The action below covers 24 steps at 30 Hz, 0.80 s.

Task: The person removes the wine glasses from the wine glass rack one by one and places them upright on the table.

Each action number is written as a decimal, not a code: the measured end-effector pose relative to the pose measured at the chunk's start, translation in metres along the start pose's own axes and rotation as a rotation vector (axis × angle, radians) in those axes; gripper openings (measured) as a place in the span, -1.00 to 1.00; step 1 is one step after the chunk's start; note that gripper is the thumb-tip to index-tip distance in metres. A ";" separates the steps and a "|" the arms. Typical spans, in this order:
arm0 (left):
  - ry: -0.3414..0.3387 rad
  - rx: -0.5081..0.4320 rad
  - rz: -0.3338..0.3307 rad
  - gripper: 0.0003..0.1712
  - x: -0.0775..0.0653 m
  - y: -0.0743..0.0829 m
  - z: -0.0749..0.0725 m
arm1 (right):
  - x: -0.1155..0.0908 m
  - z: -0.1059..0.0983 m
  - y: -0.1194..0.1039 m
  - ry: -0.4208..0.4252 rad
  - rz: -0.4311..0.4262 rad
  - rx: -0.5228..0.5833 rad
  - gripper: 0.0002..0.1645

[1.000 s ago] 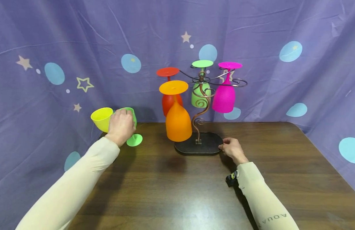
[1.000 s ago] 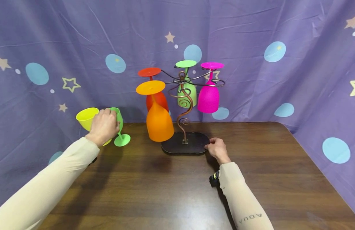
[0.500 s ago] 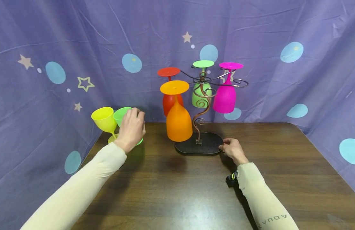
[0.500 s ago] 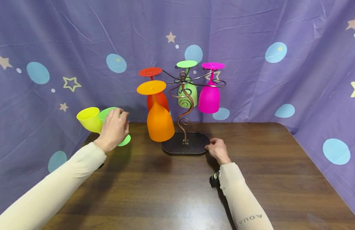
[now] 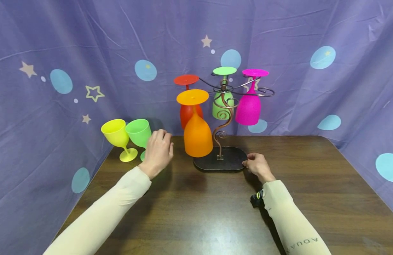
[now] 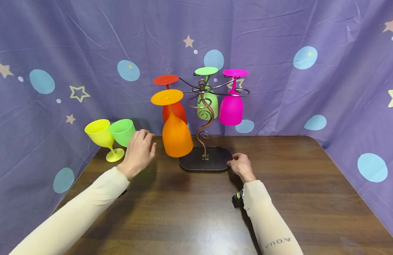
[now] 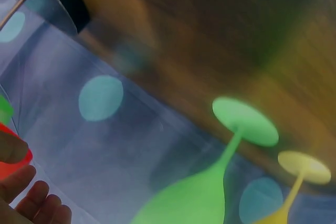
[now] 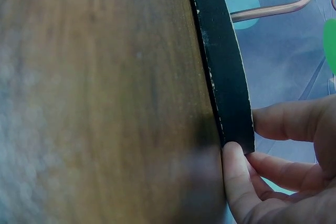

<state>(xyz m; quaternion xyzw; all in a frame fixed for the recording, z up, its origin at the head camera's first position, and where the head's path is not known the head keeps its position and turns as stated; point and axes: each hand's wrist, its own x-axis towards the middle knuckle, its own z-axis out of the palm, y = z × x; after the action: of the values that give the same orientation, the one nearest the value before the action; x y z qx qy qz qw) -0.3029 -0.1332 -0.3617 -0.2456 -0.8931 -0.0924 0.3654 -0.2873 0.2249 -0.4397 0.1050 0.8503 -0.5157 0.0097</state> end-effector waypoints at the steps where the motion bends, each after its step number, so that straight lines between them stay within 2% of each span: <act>1: -0.004 -0.006 -0.006 -0.76 -0.002 0.002 0.002 | 0.000 0.000 0.000 -0.002 0.001 0.006 -0.46; 6: -0.061 -0.056 -0.055 -0.74 -0.008 0.012 0.012 | 0.000 0.001 0.001 -0.018 0.015 0.043 -0.47; 16: -0.224 -0.188 -0.213 -0.76 -0.015 0.036 0.032 | 0.001 0.001 0.001 -0.008 -0.004 0.015 -0.46; 24: -0.331 -0.245 -0.287 -0.70 -0.018 0.052 0.050 | 0.001 0.000 0.000 -0.008 0.006 0.018 -0.43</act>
<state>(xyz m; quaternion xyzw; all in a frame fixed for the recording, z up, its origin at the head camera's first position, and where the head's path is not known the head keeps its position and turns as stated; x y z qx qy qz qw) -0.2956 -0.0783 -0.4109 -0.1703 -0.9487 -0.2093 0.1647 -0.2886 0.2251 -0.4402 0.1058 0.8451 -0.5239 0.0137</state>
